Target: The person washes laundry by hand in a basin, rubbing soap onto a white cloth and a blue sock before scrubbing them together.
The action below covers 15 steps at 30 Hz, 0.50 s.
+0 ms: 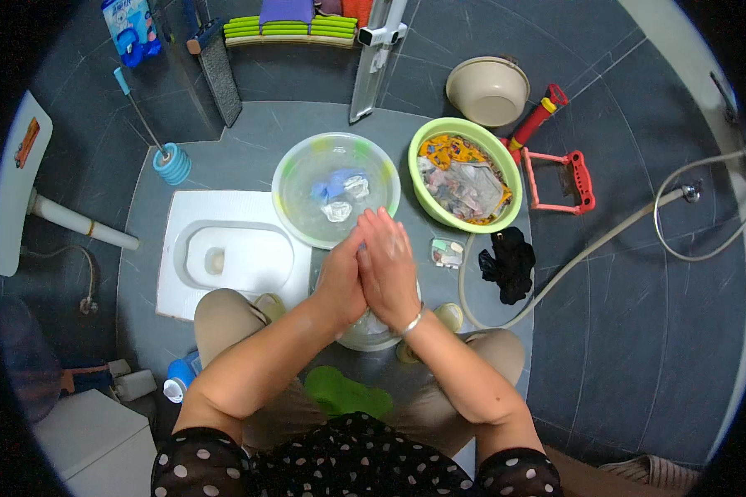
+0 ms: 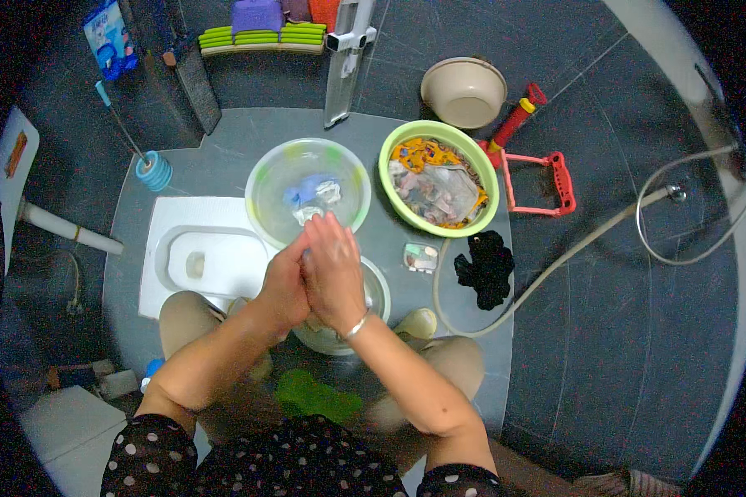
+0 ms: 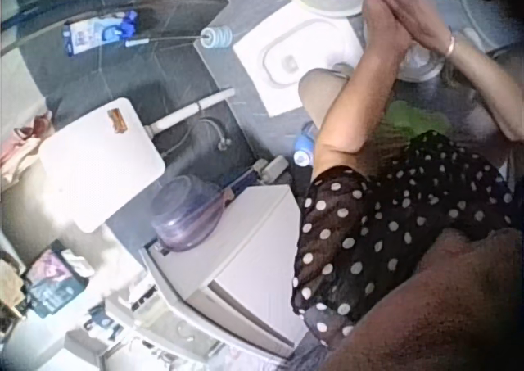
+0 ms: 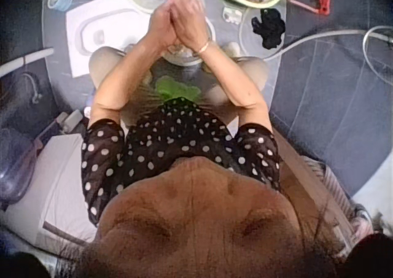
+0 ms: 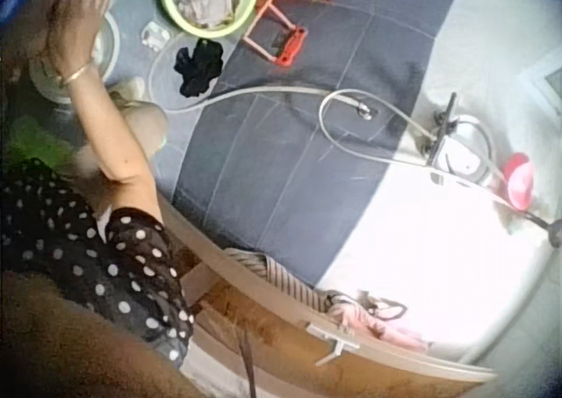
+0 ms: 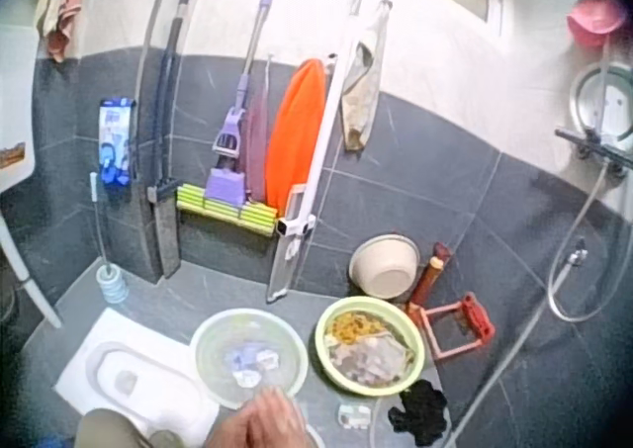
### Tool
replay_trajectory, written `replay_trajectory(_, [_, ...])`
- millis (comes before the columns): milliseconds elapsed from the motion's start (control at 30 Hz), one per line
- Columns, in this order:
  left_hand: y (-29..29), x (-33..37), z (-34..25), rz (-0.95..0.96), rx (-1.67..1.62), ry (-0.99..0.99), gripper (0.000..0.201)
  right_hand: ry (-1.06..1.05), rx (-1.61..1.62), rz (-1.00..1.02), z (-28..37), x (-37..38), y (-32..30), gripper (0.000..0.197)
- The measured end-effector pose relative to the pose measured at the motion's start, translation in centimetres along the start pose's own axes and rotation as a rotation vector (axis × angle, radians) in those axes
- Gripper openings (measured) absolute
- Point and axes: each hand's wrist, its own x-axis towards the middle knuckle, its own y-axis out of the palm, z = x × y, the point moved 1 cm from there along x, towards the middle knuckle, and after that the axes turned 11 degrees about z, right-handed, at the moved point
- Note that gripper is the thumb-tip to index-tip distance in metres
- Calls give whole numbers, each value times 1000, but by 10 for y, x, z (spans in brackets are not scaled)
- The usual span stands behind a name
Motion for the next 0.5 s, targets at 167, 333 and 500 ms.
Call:
replay_trajectory(167, [-1, 5, 16, -50, -37, 37, 37, -12, 86, -37, -38, 19, -2, 38])
replay_trajectory(333, [-29, 16, 20, 58, -102, 55, 36, 357, 1149, -56, -48, 27, 5, 35])
replay_trajectory(500, [22, 6, 8, -104, -31, 90, 31, -160, 17, -178, -29, 17, -12, 23])
